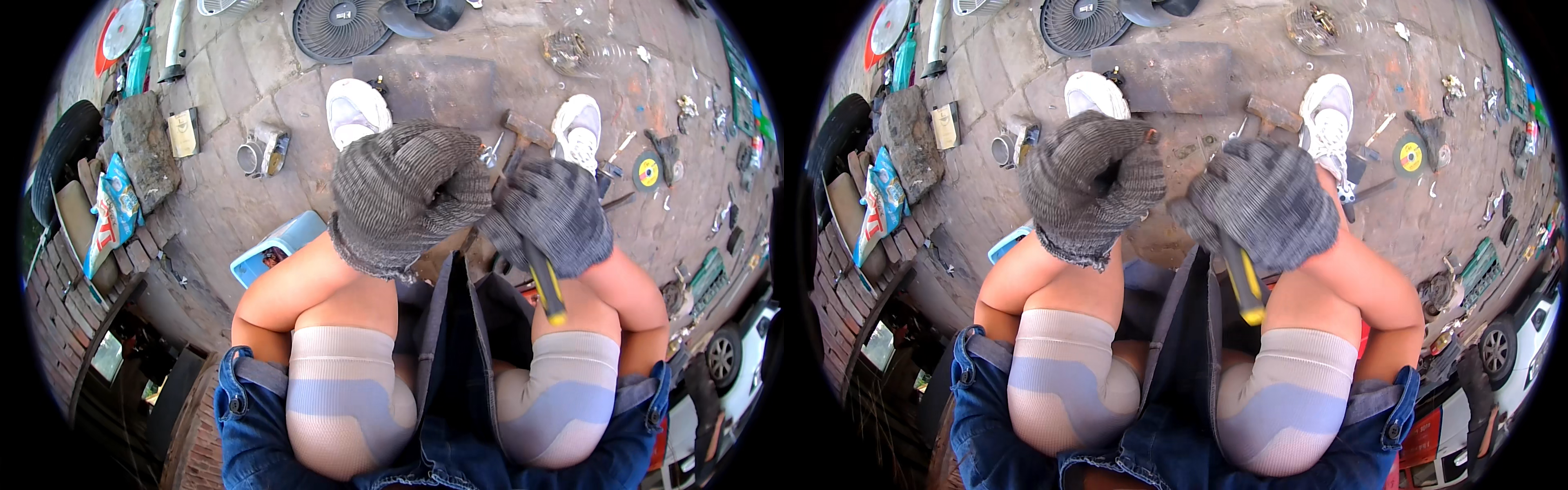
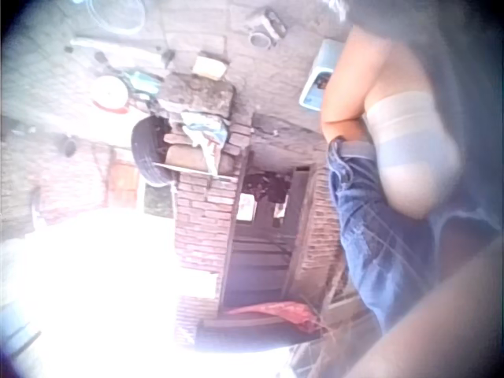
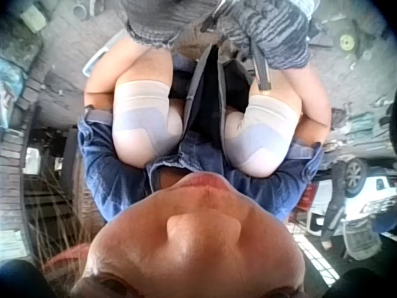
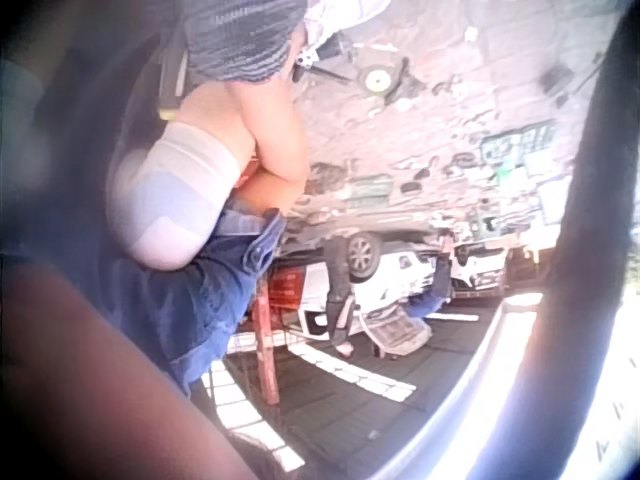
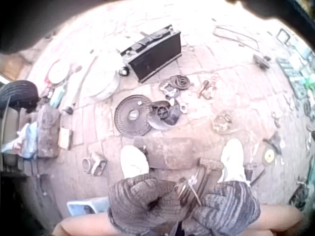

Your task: The person sits on the ground in a cluttered workshop and uses a screwdriver and pliers to manipulate a small metal component. They repeatedly pry, twist, and adjust the piece, occasionally switching between tools to refine the shape or position of the metal.

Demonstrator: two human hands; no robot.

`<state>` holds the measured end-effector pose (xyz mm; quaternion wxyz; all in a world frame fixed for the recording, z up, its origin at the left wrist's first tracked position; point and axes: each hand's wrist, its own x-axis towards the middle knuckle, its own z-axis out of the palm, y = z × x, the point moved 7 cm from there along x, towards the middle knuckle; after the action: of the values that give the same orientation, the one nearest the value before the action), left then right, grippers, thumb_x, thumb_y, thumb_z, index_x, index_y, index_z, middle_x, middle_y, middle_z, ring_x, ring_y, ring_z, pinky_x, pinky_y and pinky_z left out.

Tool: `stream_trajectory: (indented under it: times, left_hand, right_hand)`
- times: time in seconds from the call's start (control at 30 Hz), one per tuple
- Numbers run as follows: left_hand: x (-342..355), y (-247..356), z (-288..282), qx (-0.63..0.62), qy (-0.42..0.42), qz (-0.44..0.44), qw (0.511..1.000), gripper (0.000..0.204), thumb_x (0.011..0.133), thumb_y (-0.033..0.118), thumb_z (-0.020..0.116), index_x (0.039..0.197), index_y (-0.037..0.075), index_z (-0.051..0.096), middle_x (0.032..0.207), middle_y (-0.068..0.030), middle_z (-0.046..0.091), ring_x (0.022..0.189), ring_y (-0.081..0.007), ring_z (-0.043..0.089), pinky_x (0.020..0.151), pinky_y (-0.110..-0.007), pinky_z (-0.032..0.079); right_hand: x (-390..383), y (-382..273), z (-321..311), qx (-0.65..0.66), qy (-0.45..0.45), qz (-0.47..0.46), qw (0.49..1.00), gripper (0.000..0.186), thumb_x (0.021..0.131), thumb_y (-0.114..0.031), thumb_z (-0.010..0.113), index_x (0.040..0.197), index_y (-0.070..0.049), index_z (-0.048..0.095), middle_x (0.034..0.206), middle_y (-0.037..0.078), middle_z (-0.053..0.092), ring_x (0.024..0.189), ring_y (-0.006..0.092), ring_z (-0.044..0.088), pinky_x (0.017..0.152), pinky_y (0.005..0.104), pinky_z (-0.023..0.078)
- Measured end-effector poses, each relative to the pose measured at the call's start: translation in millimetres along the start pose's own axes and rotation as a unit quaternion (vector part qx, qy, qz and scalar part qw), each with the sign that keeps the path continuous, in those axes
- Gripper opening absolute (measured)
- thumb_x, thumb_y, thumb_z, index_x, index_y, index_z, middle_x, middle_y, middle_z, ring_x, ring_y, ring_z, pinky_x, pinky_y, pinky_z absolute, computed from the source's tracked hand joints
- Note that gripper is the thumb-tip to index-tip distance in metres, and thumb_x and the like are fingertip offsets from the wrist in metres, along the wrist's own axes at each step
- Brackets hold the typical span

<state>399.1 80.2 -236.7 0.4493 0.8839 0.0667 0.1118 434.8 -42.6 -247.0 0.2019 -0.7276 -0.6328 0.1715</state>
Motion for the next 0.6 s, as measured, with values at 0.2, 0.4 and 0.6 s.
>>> stream_trajectory:
  times: [0.2, 0.4, 0.6]
  left_hand:
    - [-5.6, -23.8, 4.9, -0.126, 0.021, -0.184, 0.975, 0.015, 0.069, 0.013, 0.066, 0.078, 0.002, 0.062, 0.062, -0.0046, 0.055, 0.053, -0.0103, 0.050, 0.049, -0.025, 0.042]
    - [-4.3, -18.1, 1.9, -0.057, 0.007, -0.141, 0.988, 0.013, 0.072, 0.010, 0.065, 0.081, 0.002, 0.062, 0.065, -0.0030, 0.059, 0.056, -0.0073, 0.053, 0.051, -0.022, 0.043]
    - [-3.0, -16.6, 7.0, -0.043, -0.033, -0.130, 0.990, 0.013, 0.073, 0.010, 0.064, 0.083, 0.002, 0.063, 0.066, -0.0019, 0.061, 0.057, -0.0059, 0.054, 0.053, -0.021, 0.045]
  right_hand:
    - [-27.7, 9.6, 1.3, -0.016, 0.070, 0.314, 0.947, 0.016, 0.066, -0.016, 0.060, 0.080, -0.010, 0.061, 0.080, 0.007, 0.058, 0.076, 0.0244, 0.056, 0.068, 0.0346, 0.045]
    - [-27.4, 4.7, 14.6, 0.100, 0.010, 0.000, 0.995, 0.022, 0.069, -0.025, 0.057, 0.088, -0.013, 0.062, 0.088, 0.006, 0.058, 0.081, 0.0245, 0.054, 0.073, 0.0359, 0.043]
    - [-37.7, 4.1, 24.5, 0.121, 0.059, -0.061, 0.989, 0.028, 0.065, -0.030, 0.060, 0.089, -0.015, 0.063, 0.089, 0.006, 0.058, 0.082, 0.0276, 0.054, 0.073, 0.0395, 0.043]
